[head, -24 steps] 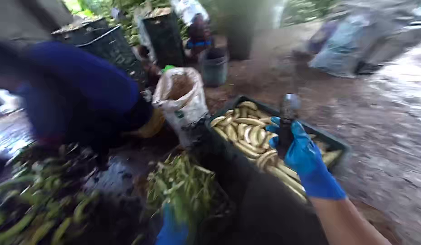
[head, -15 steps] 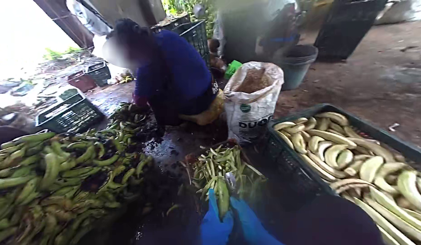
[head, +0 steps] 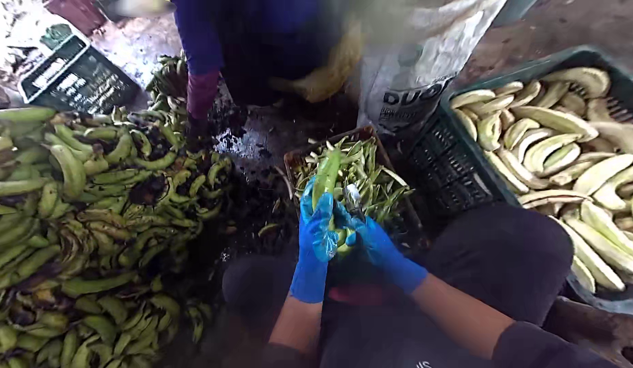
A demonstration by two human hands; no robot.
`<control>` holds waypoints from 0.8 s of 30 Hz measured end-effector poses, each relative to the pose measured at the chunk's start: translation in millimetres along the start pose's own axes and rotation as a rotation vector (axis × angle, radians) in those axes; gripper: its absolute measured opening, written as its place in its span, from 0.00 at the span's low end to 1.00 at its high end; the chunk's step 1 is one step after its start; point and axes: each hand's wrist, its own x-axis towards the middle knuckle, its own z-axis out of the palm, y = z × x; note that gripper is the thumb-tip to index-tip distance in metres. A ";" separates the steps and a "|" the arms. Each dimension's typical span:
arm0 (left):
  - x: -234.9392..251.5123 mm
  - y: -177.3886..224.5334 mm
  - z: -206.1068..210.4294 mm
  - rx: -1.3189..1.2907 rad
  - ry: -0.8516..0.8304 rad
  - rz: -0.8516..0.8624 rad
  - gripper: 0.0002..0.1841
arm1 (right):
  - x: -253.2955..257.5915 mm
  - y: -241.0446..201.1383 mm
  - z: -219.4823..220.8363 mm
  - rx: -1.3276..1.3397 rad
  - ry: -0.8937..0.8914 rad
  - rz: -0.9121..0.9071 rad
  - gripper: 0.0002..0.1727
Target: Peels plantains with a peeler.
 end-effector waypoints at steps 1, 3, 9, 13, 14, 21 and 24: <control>6.5 7.6 2.1 0.005 -0.081 0.049 0.34 | -1.8 -6.9 -2.6 0.007 -0.004 0.007 0.23; 17.4 25.6 5.2 0.084 -0.162 0.110 0.39 | -8.1 -14.9 -9.7 0.028 0.012 -0.035 0.23; 40.8 38.7 7.2 0.205 -0.101 0.262 0.43 | -33.7 -38.5 -8.0 -0.124 0.021 -0.201 0.25; 41.0 22.7 10.7 0.252 -0.045 0.381 0.38 | -63.7 -96.2 10.9 -0.019 -0.098 -0.976 0.30; 39.8 19.5 10.2 0.222 -0.062 0.395 0.37 | -64.8 -106.5 10.7 -0.030 -0.103 -1.070 0.30; 52.3 48.8 -17.7 -0.001 -0.215 0.200 0.37 | -29.0 -82.1 -7.4 -0.415 -0.393 -0.029 0.23; 63.6 72.5 0.2 -0.096 -0.178 -0.019 0.25 | -10.5 -141.5 -25.4 -0.446 -0.391 -0.502 0.24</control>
